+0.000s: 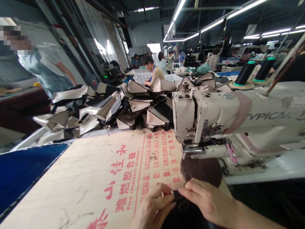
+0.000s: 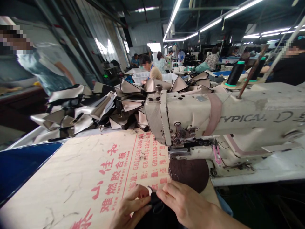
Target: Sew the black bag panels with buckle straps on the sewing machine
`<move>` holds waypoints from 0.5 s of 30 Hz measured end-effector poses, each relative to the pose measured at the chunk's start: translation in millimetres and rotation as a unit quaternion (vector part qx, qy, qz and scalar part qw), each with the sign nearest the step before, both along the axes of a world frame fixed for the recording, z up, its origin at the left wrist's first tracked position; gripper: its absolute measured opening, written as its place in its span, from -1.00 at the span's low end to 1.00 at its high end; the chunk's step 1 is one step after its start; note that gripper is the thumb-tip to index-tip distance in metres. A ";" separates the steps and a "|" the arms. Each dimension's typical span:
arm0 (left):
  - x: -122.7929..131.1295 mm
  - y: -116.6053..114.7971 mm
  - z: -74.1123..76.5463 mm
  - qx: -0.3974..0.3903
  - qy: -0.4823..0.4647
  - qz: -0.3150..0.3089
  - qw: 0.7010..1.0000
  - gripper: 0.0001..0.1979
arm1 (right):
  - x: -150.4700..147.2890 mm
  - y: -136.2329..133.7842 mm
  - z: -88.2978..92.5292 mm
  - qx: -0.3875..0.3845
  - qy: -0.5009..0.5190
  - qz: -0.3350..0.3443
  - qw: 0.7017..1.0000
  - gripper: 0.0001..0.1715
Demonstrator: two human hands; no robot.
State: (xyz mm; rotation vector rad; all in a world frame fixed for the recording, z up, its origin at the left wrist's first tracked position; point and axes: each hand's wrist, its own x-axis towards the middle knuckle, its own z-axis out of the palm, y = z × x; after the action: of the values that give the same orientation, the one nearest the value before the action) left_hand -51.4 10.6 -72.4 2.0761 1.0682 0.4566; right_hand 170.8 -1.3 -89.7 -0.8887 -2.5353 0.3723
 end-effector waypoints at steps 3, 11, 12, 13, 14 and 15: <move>-1.9 0.4 -5.4 0.018 0.000 0.012 1.000 -0.83 | -0.2 1.3 2.4 -0.025 -0.013 0.003 1.000 -0.59; 1.6 -1.8 -18.9 0.112 0.003 -0.002 0.994 -0.66 | -4.8 5.5 7.8 -0.076 0.048 -0.030 0.995 -0.73; 2.8 -2.0 -19.2 0.120 0.000 -0.003 0.993 -0.65 | -5.4 5.7 7.7 -0.088 0.054 -0.038 0.994 -0.75; 4.0 -2.3 -20.2 0.129 -0.003 0.003 0.992 -0.65 | -6.0 5.9 7.3 -0.098 0.058 -0.045 0.992 -0.76; 5.1 -2.6 -21.9 0.140 -0.004 0.011 0.990 -0.65 | -6.7 6.1 6.4 -0.105 0.061 -0.051 0.991 -0.78; 6.0 -2.9 -23.9 0.149 -0.004 0.021 0.989 -0.65 | -7.6 6.3 5.0 -0.109 0.064 -0.057 0.990 -0.79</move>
State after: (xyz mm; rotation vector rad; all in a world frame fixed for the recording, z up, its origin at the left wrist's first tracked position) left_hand -45.4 7.7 -96.3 2.3115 1.0948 0.6818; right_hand 163.2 5.0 -84.7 -1.0480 -2.3467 0.6573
